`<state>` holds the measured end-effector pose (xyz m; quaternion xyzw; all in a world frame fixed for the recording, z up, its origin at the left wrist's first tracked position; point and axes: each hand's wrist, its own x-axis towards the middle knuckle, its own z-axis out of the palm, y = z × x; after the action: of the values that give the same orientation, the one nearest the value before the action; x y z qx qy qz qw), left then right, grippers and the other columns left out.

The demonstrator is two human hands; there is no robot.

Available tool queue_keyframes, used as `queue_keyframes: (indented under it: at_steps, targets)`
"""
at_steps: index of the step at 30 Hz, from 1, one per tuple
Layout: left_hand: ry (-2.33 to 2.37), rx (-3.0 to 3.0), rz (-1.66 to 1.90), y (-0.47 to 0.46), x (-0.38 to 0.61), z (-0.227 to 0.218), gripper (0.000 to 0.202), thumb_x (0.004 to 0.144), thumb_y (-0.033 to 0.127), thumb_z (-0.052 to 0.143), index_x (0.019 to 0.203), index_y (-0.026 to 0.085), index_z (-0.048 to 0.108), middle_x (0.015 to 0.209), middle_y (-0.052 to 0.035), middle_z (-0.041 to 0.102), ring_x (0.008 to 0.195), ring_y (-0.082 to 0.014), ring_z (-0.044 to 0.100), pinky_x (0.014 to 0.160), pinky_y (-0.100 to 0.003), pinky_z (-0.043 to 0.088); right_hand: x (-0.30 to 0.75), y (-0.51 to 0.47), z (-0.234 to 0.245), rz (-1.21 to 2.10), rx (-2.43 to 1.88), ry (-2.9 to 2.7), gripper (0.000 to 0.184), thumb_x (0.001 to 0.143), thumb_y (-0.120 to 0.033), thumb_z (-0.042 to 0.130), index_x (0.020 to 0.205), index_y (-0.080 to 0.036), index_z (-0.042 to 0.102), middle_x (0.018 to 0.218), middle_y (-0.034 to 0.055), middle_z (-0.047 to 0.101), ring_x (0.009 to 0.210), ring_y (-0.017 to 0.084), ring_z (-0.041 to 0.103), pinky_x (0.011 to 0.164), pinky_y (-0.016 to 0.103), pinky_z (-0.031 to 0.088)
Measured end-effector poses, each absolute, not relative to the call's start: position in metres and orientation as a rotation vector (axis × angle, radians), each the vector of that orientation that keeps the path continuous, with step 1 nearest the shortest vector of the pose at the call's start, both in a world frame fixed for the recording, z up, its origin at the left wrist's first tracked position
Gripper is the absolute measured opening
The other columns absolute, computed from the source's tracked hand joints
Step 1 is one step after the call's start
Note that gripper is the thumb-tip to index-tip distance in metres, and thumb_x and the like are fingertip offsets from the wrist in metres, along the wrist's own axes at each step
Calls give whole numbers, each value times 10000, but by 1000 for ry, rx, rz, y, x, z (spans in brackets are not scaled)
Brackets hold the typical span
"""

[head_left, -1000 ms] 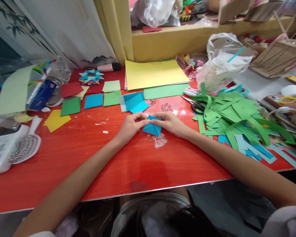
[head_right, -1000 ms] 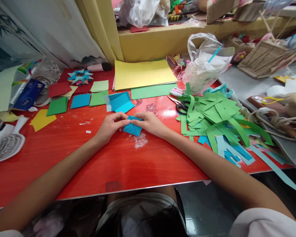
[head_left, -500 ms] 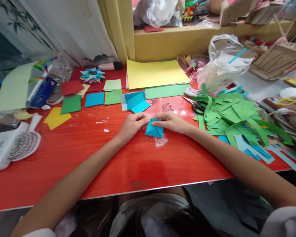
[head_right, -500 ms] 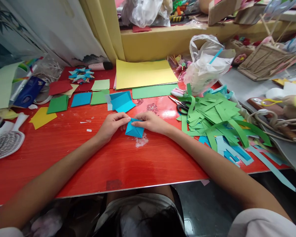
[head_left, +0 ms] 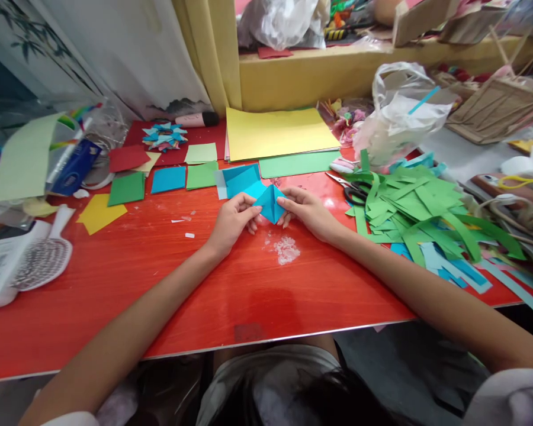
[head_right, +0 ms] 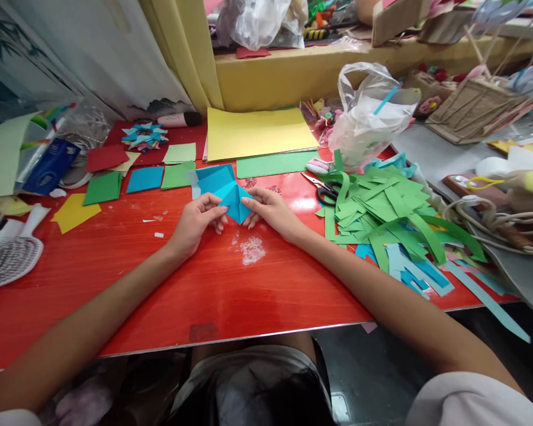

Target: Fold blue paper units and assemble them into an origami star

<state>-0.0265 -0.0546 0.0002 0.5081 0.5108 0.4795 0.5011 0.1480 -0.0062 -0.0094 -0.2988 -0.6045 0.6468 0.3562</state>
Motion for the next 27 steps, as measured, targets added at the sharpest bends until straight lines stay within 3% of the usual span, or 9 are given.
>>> queue_keyframes:
  at_steps: [11, 19, 24, 27]
  targets:
    - [1181, 1315, 1114, -54, -26, -2, 272, 723, 334, 658, 882, 141, 550, 661, 21, 593, 499, -73, 554, 488, -196, 469, 148, -8, -6, 1645, -805, -1612, 213, 731, -288, 655, 915, -185, 623, 617, -29, 635, 504, 101, 571, 514, 244, 478]
    - [1119, 1197, 1216, -53, -28, 1, 254, 671, 299, 703, 865, 162, 615, 659, 20, 610, 556, -99, 595, 529, -218, 508, 149, -6, -9, 1703, -727, -1462, 181, 755, -221, 615, 922, -193, 679, 689, -10, 652, 601, 95, 593, 634, 258, 503]
    - [1092, 1175, 1252, -54, -29, -1, 94, 696, 238, 643, 726, 151, 664, 739, -8, 640, 656, -93, 597, 665, -233, 530, 149, -8, -8, 1705, -719, -1385, 98, 753, -182, 590, 788, -172, 680, 711, 5, 644, 634, 92, 584, 670, 256, 506]
    - [1094, 1184, 1266, -55, -29, -1, 109, 705, 204, 595, 628, 137, 632, 726, -16, 626, 708, -103, 594, 712, -244, 528, 148, -8, -9, 1685, -724, -1391, 100, 752, -174, 577, 785, -169, 672, 703, 9, 634, 636, 96, 583, 664, 260, 504]
